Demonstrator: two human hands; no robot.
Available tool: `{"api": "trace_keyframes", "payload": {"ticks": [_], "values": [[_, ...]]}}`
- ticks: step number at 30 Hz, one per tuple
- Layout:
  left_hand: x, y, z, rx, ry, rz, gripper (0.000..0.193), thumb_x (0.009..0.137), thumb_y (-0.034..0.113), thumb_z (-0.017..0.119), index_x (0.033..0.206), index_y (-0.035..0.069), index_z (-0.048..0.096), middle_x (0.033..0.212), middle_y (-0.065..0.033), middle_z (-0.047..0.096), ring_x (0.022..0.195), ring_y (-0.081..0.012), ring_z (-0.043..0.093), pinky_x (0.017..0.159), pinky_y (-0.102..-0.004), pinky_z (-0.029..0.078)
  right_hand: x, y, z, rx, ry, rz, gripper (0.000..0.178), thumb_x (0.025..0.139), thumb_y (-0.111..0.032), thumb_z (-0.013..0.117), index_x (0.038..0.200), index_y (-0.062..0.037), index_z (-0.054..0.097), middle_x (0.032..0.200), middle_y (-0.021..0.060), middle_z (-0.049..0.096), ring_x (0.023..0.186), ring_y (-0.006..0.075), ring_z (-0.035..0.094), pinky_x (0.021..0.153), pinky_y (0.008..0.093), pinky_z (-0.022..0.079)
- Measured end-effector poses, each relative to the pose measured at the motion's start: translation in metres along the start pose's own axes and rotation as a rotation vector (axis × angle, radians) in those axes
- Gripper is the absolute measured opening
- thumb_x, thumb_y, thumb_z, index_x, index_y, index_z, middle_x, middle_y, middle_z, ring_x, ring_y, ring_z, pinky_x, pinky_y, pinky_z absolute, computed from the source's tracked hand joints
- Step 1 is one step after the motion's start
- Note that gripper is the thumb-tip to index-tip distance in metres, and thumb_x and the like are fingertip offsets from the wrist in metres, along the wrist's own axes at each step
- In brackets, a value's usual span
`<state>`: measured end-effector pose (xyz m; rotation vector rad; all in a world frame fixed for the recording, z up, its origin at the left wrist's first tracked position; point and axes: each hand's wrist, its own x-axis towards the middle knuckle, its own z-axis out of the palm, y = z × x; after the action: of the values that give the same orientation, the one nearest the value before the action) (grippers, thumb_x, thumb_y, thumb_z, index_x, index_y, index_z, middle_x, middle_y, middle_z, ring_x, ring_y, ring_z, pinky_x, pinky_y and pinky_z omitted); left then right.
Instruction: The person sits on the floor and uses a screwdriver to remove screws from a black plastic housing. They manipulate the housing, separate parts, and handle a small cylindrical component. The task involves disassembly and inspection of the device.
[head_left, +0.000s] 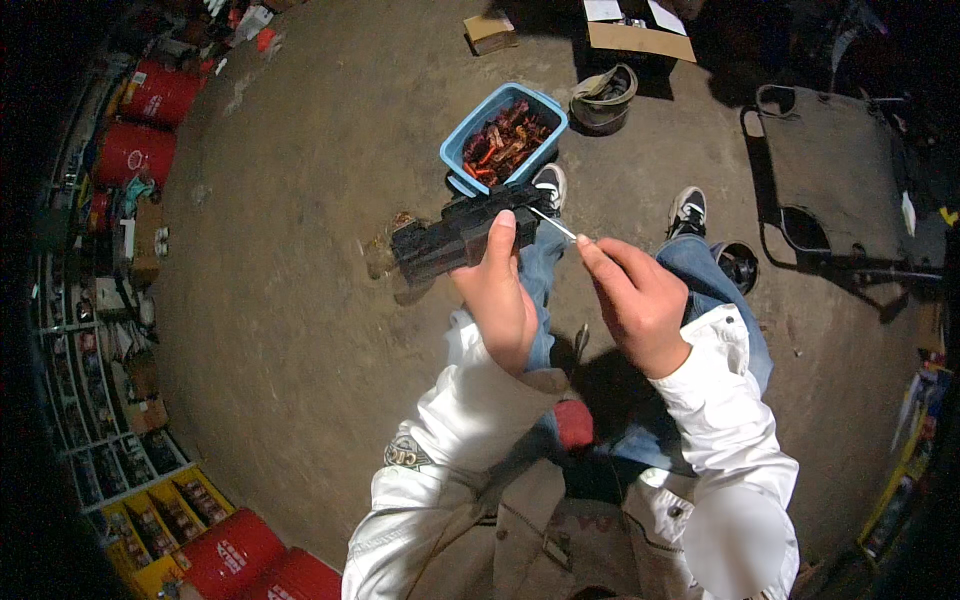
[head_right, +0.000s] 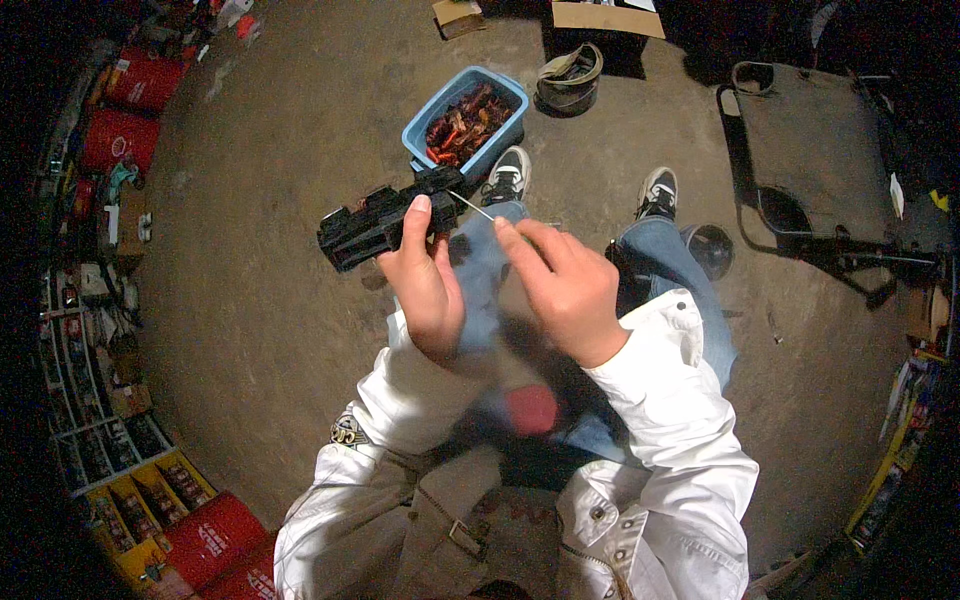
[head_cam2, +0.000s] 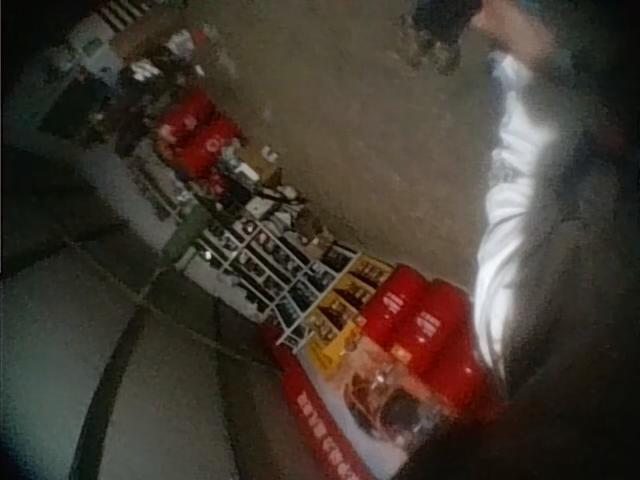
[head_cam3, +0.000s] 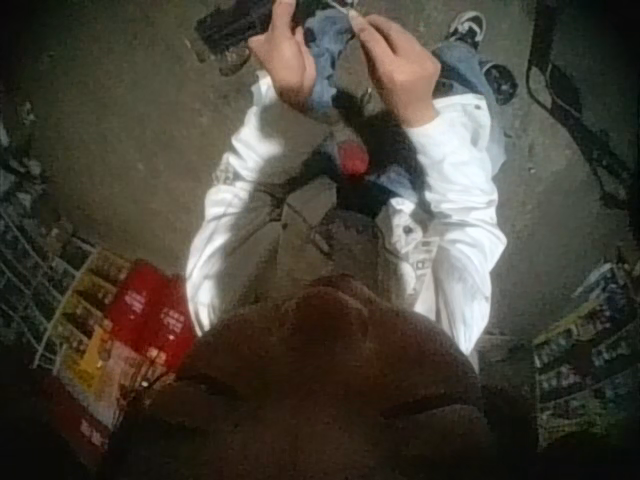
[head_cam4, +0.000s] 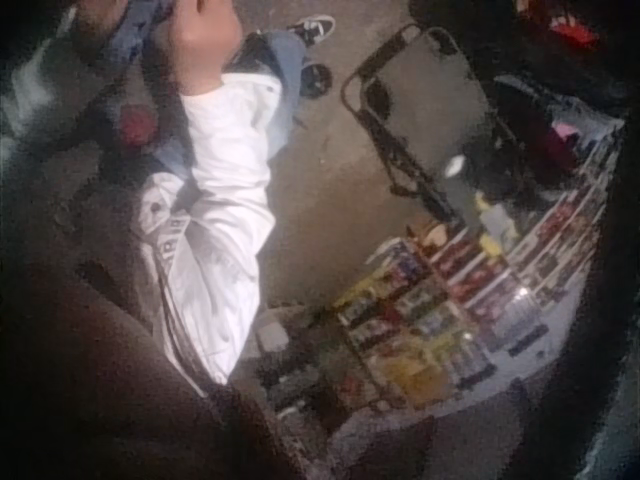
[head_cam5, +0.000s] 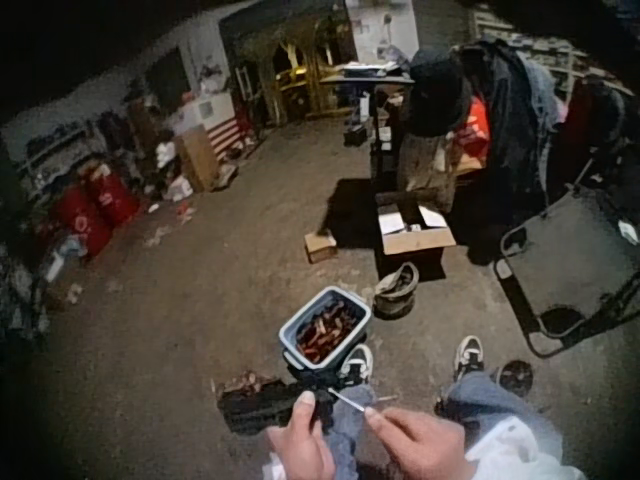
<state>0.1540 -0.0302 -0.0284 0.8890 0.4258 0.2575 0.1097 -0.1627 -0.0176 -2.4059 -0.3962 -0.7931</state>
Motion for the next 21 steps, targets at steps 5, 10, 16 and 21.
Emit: {"api": "trace_keyframes", "payload": {"ticks": [5, 10, 16, 21], "values": [[-0.001, 0.002, 0.005, -0.048, 0.025, -0.006, 0.028, 0.087, 0.012, 0.068, 0.112, 0.008, 0.055, 0.105, -0.0049, 0.061, 0.098, -0.0166, 0.058, 0.087, -0.0331, 0.047, -0.001, 0.0, 0.011, -0.054, 0.075, -0.071, 0.041, 0.067, -0.004, 0.064, 0.108, -0.0066, 0.07, 0.09, 0.0071, 0.065, 0.067, 0.0194, 0.064, 0.056, 0.0281, 0.051], [0.0, 0.005, 0.002, -0.154, -0.015, -0.115, 0.032, 0.091, 0.015, 0.063, 0.119, 0.002, 0.053, 0.112, -0.0095, 0.061, 0.103, -0.0207, 0.059, 0.091, -0.0386, 0.048, 0.001, 0.001, 0.011, -0.112, 0.025, -0.11, 0.044, 0.067, -0.011, 0.062, 0.111, -0.0079, 0.068, 0.092, 0.0048, 0.065, 0.065, 0.0164, 0.06, 0.055, 0.0274, 0.047], [0.014, 0.003, -0.01, -0.228, -0.037, -0.358, 0.04, 0.093, 0.027, 0.062, 0.122, 0.002, 0.052, 0.116, -0.0108, 0.061, 0.107, -0.0221, 0.059, 0.094, -0.0416, 0.05, 0.011, 0.009, 0.006, -0.108, -0.035, -0.106, 0.038, 0.071, -0.01, 0.063, 0.108, -0.0109, 0.069, 0.091, 0.002, 0.065, 0.067, 0.0162, 0.06, 0.056, 0.0278, 0.047], [0.021, -0.003, -0.018, -0.257, -0.055, -0.408, 0.044, 0.093, 0.033, 0.062, 0.124, 0.003, 0.051, 0.118, -0.0101, 0.06, 0.108, -0.0219, 0.058, 0.096, -0.0405, 0.05, 0.014, 0.008, 0.003, -0.081, -0.036, -0.06, 0.036, 0.071, -0.008, 0.065, 0.106, -0.012, 0.07, 0.09, 0.0019, 0.065, 0.068, 0.0179, 0.06, 0.057, 0.0292, 0.048]]}}
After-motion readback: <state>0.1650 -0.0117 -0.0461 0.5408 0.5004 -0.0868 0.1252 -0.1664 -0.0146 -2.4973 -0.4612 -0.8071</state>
